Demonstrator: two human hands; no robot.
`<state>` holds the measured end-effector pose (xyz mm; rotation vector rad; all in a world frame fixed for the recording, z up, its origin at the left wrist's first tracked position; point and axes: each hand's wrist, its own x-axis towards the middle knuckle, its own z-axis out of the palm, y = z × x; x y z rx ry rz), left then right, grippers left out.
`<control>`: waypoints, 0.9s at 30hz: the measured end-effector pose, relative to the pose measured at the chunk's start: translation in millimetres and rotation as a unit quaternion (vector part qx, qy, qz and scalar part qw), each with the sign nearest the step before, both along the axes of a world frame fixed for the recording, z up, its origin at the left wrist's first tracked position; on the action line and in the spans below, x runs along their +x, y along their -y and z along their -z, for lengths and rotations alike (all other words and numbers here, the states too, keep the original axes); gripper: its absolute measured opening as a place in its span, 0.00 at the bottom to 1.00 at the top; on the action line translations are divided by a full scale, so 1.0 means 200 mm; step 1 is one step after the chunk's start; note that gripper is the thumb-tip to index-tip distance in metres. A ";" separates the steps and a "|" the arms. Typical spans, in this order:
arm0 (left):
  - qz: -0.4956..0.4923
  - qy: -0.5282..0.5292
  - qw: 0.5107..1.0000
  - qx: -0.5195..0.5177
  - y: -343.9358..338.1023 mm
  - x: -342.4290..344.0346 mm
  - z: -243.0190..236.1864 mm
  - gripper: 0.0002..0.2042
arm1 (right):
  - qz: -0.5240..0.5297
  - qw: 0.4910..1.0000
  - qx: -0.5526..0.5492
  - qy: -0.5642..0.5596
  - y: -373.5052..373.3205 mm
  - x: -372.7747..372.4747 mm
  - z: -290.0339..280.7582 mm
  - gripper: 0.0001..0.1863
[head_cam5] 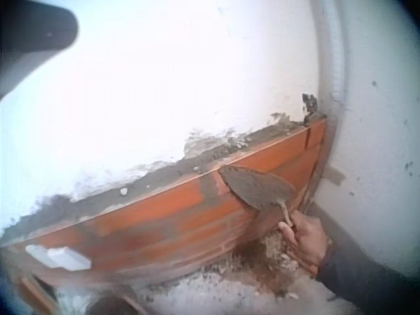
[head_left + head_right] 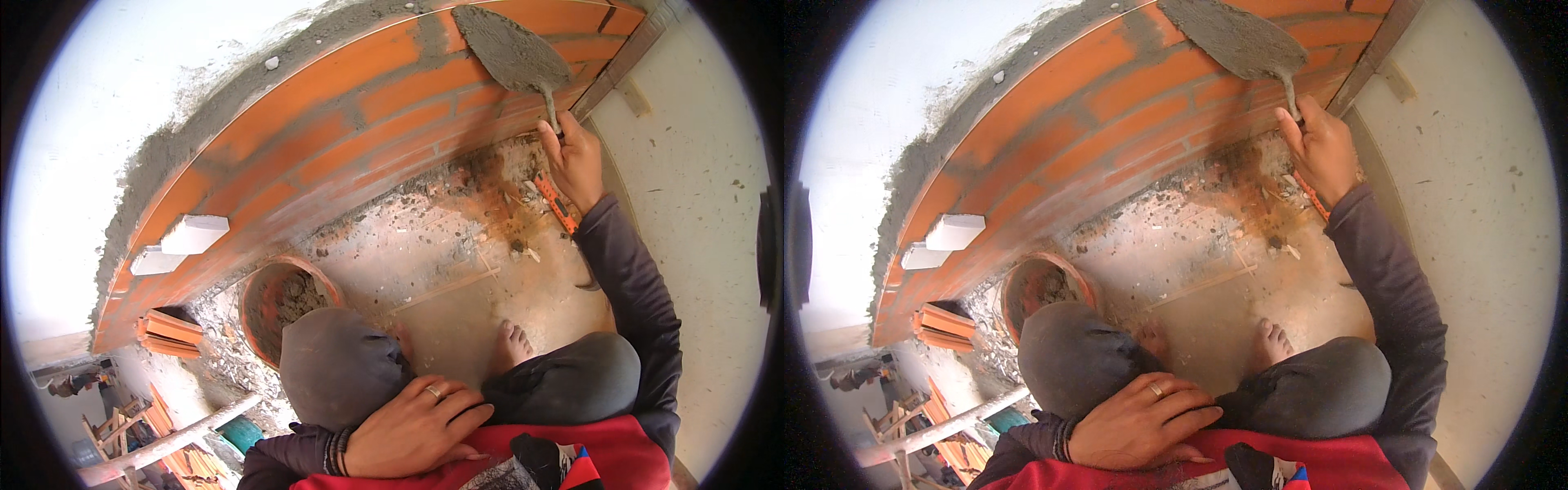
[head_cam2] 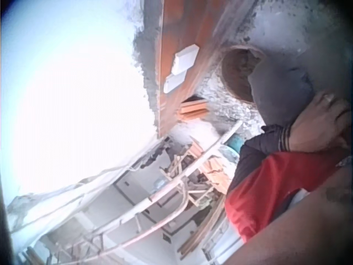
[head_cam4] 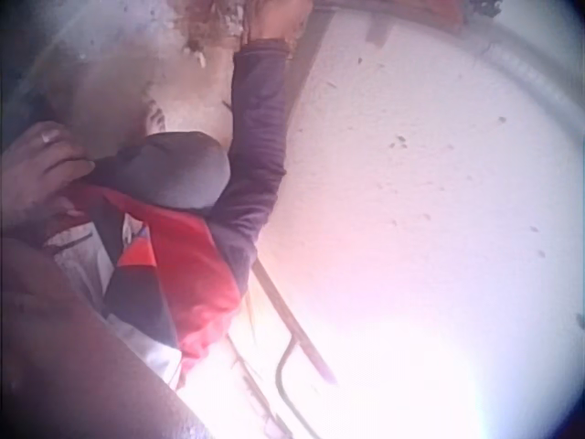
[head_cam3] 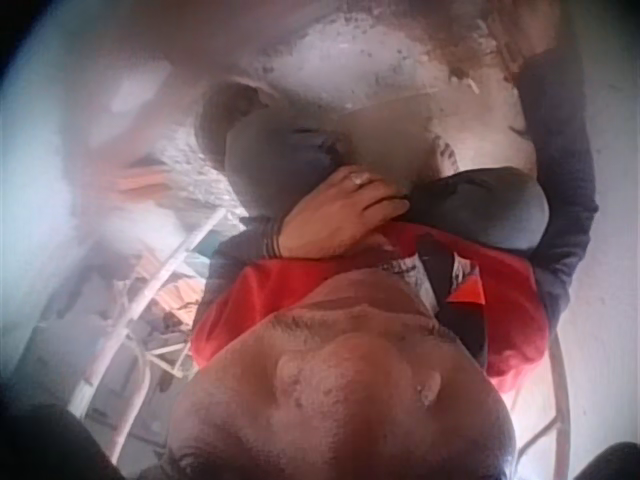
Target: The person applies mortar to a brick wall using a trowel and then uses a tape measure and a pen to mark a vertical aluminum profile.
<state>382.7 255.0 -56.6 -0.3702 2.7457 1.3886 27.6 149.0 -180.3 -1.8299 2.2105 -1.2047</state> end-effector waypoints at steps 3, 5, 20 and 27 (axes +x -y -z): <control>-0.002 0.012 1.000 -0.001 0.01 -0.02 0.00 0.27 | -0.038 0.992 -0.071 -0.097 0.05 -0.02 0.04 0.15; -0.003 0.022 1.000 -0.004 0.00 -0.03 0.00 0.28 | -0.036 0.995 -0.064 -0.071 0.06 -0.04 0.04 0.15; 0.003 0.041 0.999 -0.008 0.01 -0.06 0.01 0.28 | -0.057 0.984 -0.029 -0.169 0.07 -0.09 0.05 0.15; -0.002 0.044 0.999 -0.011 0.02 -0.05 0.01 0.28 | -0.140 0.988 0.051 0.034 -0.01 0.11 0.09 0.16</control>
